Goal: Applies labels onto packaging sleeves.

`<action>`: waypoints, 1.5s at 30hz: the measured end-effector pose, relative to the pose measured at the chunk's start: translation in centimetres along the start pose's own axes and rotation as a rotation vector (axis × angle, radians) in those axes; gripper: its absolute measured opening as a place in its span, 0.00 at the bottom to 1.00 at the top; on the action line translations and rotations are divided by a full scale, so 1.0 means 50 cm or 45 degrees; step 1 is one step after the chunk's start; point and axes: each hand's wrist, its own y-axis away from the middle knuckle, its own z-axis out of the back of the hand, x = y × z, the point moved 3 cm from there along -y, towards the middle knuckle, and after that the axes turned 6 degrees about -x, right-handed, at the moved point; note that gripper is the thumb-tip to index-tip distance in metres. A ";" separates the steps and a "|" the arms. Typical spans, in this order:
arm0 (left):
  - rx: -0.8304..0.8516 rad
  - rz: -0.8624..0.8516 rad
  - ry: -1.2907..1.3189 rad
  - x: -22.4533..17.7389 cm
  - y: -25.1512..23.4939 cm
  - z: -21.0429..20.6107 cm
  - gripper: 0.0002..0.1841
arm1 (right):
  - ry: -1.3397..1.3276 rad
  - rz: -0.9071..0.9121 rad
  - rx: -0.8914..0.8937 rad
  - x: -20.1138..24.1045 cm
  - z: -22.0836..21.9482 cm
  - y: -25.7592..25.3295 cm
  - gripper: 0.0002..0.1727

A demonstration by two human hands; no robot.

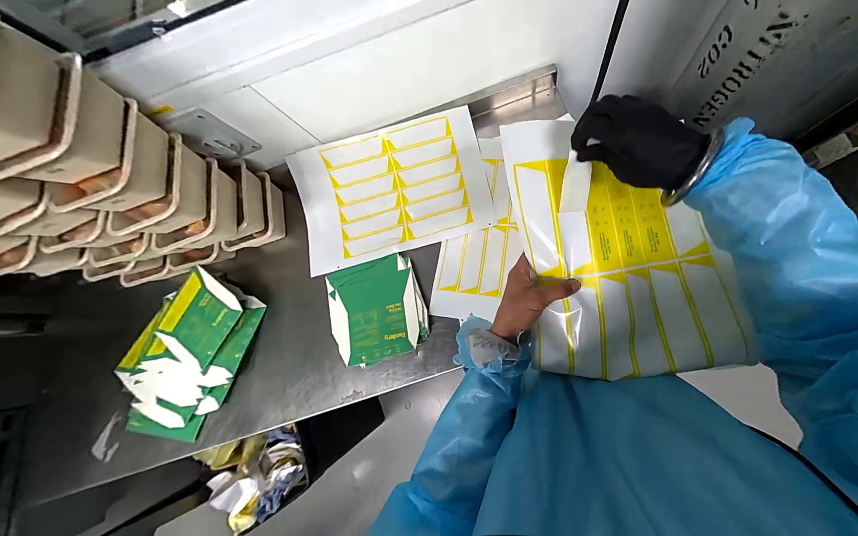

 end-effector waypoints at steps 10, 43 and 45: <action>-0.259 0.104 -0.376 0.110 -0.147 0.105 0.43 | 0.111 -0.609 -0.472 -0.141 0.255 -0.063 0.16; -0.962 -0.151 0.175 0.046 0.177 0.549 0.10 | -0.576 -1.295 -0.352 0.485 -0.462 -0.147 0.11; -1.008 -0.103 0.136 0.045 0.175 0.580 0.11 | -0.587 -1.305 -0.369 0.502 -0.476 -0.163 0.10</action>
